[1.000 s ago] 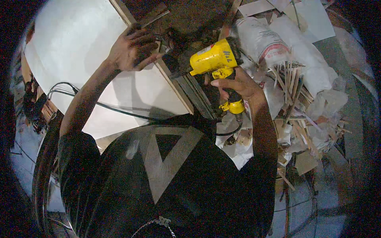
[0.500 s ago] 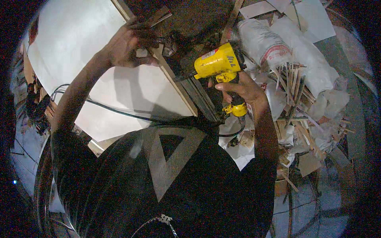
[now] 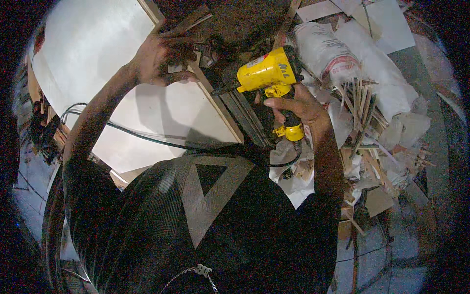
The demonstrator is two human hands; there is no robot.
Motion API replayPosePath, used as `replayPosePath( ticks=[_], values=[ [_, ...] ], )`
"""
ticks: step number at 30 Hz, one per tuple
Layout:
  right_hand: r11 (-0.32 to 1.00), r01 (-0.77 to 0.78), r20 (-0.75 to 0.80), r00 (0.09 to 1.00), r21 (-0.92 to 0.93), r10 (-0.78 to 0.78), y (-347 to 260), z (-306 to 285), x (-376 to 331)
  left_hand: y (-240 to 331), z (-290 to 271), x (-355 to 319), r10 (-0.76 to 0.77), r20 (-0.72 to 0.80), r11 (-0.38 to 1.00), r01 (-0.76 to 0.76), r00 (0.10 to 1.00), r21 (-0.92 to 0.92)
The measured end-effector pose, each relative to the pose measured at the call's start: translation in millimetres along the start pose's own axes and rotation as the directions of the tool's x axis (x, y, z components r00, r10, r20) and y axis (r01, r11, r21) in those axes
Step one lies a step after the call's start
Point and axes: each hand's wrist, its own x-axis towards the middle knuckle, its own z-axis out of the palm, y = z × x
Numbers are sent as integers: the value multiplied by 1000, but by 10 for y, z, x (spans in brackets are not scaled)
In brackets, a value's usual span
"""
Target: The person uses a pneumatic nail gun to fasten a thin wooden trim piece to the edge of a large laminated board, moving along the length of the board and pressing the trim into place before firing the tool.
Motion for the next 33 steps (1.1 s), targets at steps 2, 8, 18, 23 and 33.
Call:
replayPosePath(
  ticks=[2, 8, 18, 23, 33],
  values=[
    [1000, -6, 12, 1000, -23, 7, 36, -48, 13, 13, 5, -15, -37, 31, 999, 38, 999, -23],
    [999, -40, 33, 999, 13, 40, -41, 10, -4, -9, 47, -42, -48, 58, 999, 49, 997, -14],
    [998, -56, -3, 998, 27, 56, -142, 82, 8, 36, 43, -64, -123, 122, 992, 125, 985, -11],
    [995, -75, 21, 997, -66, 76, -153, 49, 28, 71, 26, -62, -163, 101, 987, 164, 981, 4],
    [982, -121, 55, 990, -142, 130, -150, 61, -40, 189, 68, -49, -54, 55, 998, 52, 997, 39]
  ],
)
